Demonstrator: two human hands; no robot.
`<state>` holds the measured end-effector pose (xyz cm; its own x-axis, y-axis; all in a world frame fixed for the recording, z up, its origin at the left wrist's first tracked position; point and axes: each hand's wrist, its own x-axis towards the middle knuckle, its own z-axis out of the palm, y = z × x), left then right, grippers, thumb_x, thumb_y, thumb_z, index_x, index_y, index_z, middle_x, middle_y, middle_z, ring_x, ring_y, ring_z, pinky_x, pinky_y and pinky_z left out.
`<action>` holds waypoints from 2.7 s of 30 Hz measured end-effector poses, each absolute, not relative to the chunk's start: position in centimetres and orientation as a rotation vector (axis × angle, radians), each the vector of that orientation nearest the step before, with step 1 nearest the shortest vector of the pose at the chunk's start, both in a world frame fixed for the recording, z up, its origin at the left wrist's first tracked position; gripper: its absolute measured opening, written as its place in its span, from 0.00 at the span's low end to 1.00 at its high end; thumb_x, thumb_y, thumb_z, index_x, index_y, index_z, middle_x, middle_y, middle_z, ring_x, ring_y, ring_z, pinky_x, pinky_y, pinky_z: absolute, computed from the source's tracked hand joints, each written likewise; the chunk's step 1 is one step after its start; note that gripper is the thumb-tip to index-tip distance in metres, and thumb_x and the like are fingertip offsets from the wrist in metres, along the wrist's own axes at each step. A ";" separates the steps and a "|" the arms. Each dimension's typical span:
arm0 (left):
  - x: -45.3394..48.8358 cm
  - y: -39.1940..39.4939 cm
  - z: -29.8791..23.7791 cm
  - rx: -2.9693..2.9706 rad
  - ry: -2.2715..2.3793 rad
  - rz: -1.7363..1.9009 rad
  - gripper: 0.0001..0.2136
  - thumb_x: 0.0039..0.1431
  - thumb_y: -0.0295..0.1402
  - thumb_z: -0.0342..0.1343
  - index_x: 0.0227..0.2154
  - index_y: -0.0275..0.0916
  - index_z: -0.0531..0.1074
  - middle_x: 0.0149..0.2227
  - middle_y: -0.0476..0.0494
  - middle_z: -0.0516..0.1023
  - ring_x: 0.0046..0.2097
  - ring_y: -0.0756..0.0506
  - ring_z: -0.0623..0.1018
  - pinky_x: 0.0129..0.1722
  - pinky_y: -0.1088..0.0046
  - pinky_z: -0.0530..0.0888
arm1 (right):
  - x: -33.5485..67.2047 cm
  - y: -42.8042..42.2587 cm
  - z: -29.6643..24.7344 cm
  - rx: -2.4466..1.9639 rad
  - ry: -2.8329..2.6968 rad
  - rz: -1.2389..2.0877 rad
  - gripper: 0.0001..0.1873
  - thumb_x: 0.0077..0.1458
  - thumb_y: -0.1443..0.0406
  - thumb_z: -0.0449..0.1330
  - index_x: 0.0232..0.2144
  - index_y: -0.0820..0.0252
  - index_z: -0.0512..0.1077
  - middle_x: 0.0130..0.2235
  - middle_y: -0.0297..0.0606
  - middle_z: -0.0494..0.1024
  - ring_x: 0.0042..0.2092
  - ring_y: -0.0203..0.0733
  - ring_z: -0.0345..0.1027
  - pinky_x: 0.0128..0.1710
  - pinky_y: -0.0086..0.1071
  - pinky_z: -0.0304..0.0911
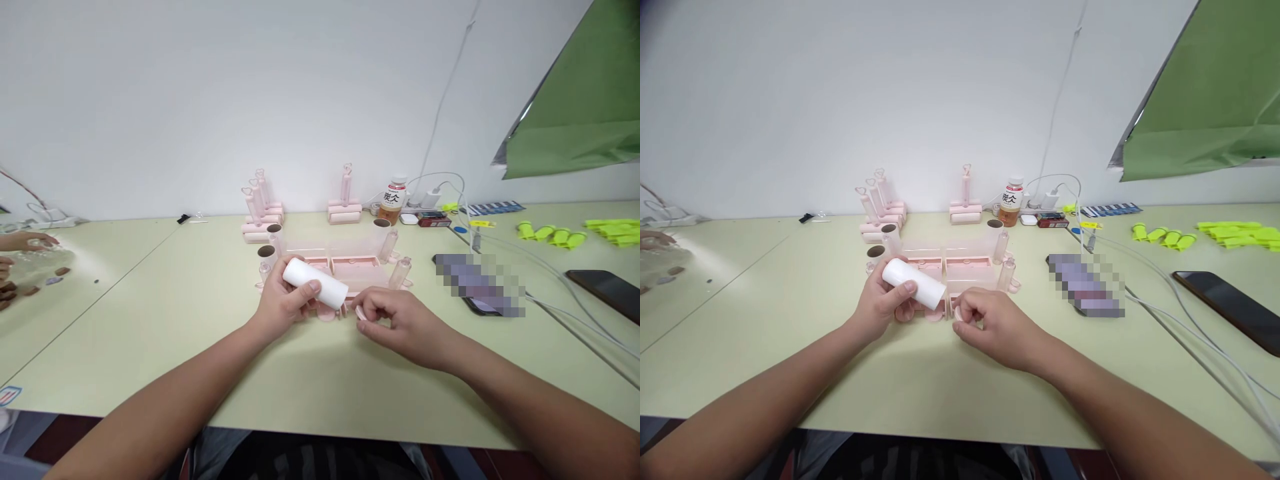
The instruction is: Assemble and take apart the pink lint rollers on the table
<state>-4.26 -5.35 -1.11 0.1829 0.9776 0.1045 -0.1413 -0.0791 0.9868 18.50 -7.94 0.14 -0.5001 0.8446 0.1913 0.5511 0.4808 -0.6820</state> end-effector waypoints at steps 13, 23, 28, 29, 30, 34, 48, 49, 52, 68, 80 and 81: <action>-3.4 -5.9 -1.9 1.220 0.755 1.118 0.19 0.59 0.46 0.59 0.43 0.42 0.59 0.23 0.51 0.76 0.24 0.48 0.77 0.22 0.77 0.72 | 17.9 -7.9 -1.0 -0.894 -1.905 0.400 0.05 0.55 0.63 0.64 0.30 0.56 0.71 0.40 0.41 0.79 0.41 0.44 0.73 0.39 0.35 0.68; -3.1 -6.3 -1.6 1.159 0.772 1.178 0.17 0.60 0.46 0.57 0.41 0.40 0.59 0.21 0.51 0.76 0.20 0.51 0.73 0.20 0.79 0.69 | 17.7 -8.1 -1.4 -0.881 -1.789 0.436 0.07 0.56 0.67 0.60 0.27 0.56 0.67 0.45 0.44 0.77 0.49 0.47 0.71 0.46 0.38 0.66; -3.1 -6.3 -1.7 1.191 0.775 1.163 0.18 0.61 0.46 0.57 0.42 0.40 0.59 0.21 0.50 0.76 0.21 0.51 0.73 0.21 0.80 0.69 | 17.7 -8.0 -1.3 -0.904 -1.834 0.353 0.06 0.55 0.67 0.62 0.26 0.57 0.69 0.42 0.43 0.78 0.45 0.45 0.73 0.43 0.37 0.67; -3.1 -6.3 -1.7 1.193 0.784 1.162 0.18 0.60 0.46 0.57 0.43 0.40 0.59 0.21 0.51 0.76 0.21 0.51 0.73 0.21 0.80 0.68 | 17.7 -8.0 -1.3 -0.902 -1.846 0.333 0.06 0.55 0.67 0.62 0.26 0.57 0.70 0.42 0.43 0.78 0.44 0.45 0.73 0.43 0.36 0.67; -3.1 -6.2 -1.7 1.194 0.793 1.160 0.19 0.60 0.46 0.57 0.43 0.41 0.58 0.21 0.51 0.76 0.21 0.51 0.73 0.21 0.80 0.69 | 17.7 -8.0 -1.3 -0.897 -1.858 0.315 0.06 0.55 0.67 0.62 0.26 0.57 0.70 0.42 0.43 0.78 0.44 0.45 0.74 0.43 0.36 0.68; -3.2 -6.2 -1.7 1.190 0.813 1.140 0.20 0.59 0.47 0.58 0.44 0.41 0.58 0.22 0.51 0.75 0.22 0.51 0.74 0.22 0.79 0.70 | 17.8 -8.0 -1.2 -0.890 -1.884 0.267 0.06 0.56 0.67 0.62 0.27 0.57 0.72 0.42 0.43 0.79 0.44 0.43 0.74 0.41 0.34 0.68; -2.8 -6.3 -1.8 1.193 0.808 1.160 0.19 0.60 0.48 0.57 0.41 0.42 0.58 0.21 0.52 0.75 0.21 0.51 0.74 0.21 0.79 0.69 | 17.6 -7.9 -1.3 -0.905 -1.896 0.157 0.03 0.56 0.68 0.62 0.30 0.57 0.72 0.44 0.45 0.79 0.46 0.44 0.75 0.44 0.36 0.70; -2.8 -6.3 -1.8 1.186 0.808 1.162 0.19 0.59 0.49 0.57 0.41 0.42 0.58 0.21 0.52 0.75 0.21 0.51 0.74 0.21 0.79 0.69 | 17.5 -7.9 -1.2 -0.902 -1.895 0.147 0.04 0.56 0.69 0.62 0.29 0.57 0.72 0.44 0.45 0.79 0.46 0.45 0.75 0.44 0.36 0.70; -2.8 -6.3 -1.8 1.171 0.808 1.153 0.19 0.59 0.49 0.57 0.41 0.42 0.58 0.21 0.52 0.75 0.22 0.50 0.74 0.21 0.79 0.69 | 17.5 -8.0 -1.2 -0.890 -1.898 0.120 0.04 0.55 0.70 0.61 0.29 0.58 0.71 0.43 0.46 0.79 0.48 0.46 0.75 0.43 0.36 0.70; -3.1 -6.4 -1.3 1.192 0.728 1.005 0.20 0.59 0.50 0.56 0.41 0.41 0.58 0.28 0.49 0.76 0.25 0.49 0.75 0.21 0.77 0.68 | 17.8 -7.9 -1.5 -0.928 -1.668 0.435 0.05 0.59 0.62 0.60 0.39 0.56 0.71 0.50 0.47 0.79 0.51 0.48 0.74 0.44 0.39 0.73; -4.0 -8.5 -0.2 1.754 0.910 0.661 0.48 0.49 0.35 0.66 0.68 0.50 0.42 0.49 0.37 0.73 0.42 0.41 0.76 0.36 0.67 0.73 | 18.1 -7.9 -0.9 -0.889 -2.009 0.600 0.17 0.61 0.64 0.56 0.52 0.56 0.73 0.49 0.41 0.81 0.45 0.43 0.77 0.43 0.34 0.73; -4.1 -8.5 -0.1 1.769 0.897 0.659 0.48 0.48 0.34 0.66 0.68 0.50 0.45 0.50 0.37 0.73 0.44 0.39 0.76 0.38 0.66 0.73 | 18.3 -7.9 -0.7 -0.876 -2.058 0.539 0.18 0.61 0.65 0.55 0.52 0.56 0.72 0.49 0.41 0.81 0.45 0.43 0.77 0.43 0.34 0.73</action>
<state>-4.13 -8.47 -0.06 0.5757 0.8172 0.0265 0.2695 -0.2202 0.9375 18.35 -7.89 -0.68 -0.4253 0.7421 0.5180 0.3927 0.6670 -0.6332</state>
